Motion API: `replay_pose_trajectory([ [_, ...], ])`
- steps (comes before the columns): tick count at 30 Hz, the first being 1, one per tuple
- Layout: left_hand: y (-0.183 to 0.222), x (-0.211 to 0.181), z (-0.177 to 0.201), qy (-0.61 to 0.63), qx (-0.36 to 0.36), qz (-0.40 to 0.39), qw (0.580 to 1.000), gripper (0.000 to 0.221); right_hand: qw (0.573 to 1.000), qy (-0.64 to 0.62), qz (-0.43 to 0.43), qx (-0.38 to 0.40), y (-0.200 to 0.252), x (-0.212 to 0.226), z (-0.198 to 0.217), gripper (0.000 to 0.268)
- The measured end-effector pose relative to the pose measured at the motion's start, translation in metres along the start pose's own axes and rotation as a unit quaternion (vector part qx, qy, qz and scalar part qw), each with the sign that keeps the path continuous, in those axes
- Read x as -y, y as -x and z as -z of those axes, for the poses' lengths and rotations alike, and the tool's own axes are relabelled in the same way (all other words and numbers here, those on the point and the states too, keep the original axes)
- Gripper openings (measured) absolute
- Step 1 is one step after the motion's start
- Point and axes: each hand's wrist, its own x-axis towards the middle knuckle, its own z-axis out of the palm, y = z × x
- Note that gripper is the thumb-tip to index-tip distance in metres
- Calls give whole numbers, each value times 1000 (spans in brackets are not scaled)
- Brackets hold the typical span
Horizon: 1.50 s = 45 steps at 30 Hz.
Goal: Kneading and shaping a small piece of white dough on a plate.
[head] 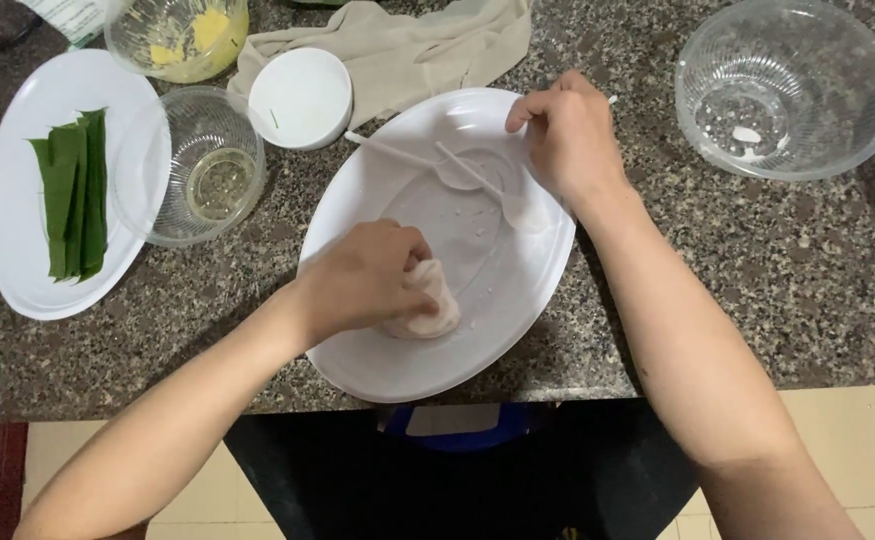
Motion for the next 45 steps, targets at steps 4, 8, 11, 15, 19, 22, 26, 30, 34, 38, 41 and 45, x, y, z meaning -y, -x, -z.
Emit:
replay_pose_trajectory([
  [4,11,-8,10,23,23,3,999,41,1000,-7,-6,8,0,-3,-1,38],
  [8,23,-8,1,-25,30,-46,998,22,1000,-7,-4,5,1,-4,-1,40],
  [11,41,-11,-21,-112,-28,-109,987,34,1000,-14,4,-2,1,-8,-4,39],
  [15,76,-19,-70,-259,-289,-195,901,83,1000,-9,1,-4,0,-9,-4,35],
  [19,76,-15,-67,-253,-300,-228,891,73,999,-11,35,-15,4,-7,-3,33],
  [22,69,-10,-44,-227,-236,-238,914,84,1000,-13,13,-12,1,-7,-3,37],
  [26,54,4,-16,-14,7,-157,988,41,1000,-1,23,-16,0,-8,-5,40],
  [30,22,6,-47,-277,-194,-407,849,47,1000,-3,-4,-6,1,-7,-3,36],
  [34,30,-1,-45,-89,-116,-270,952,67,1000,-11,-14,2,3,-3,-1,38],
  [38,21,7,-40,-11,-76,-245,966,52,999,-19,30,-5,2,-2,-4,33],
  [41,16,18,-36,-69,-35,-254,964,45,999,-21,31,-5,3,-2,-3,33],
  [45,32,-3,0,-17,172,-147,974,29,1000,-18,16,-2,2,-4,-5,38],
])
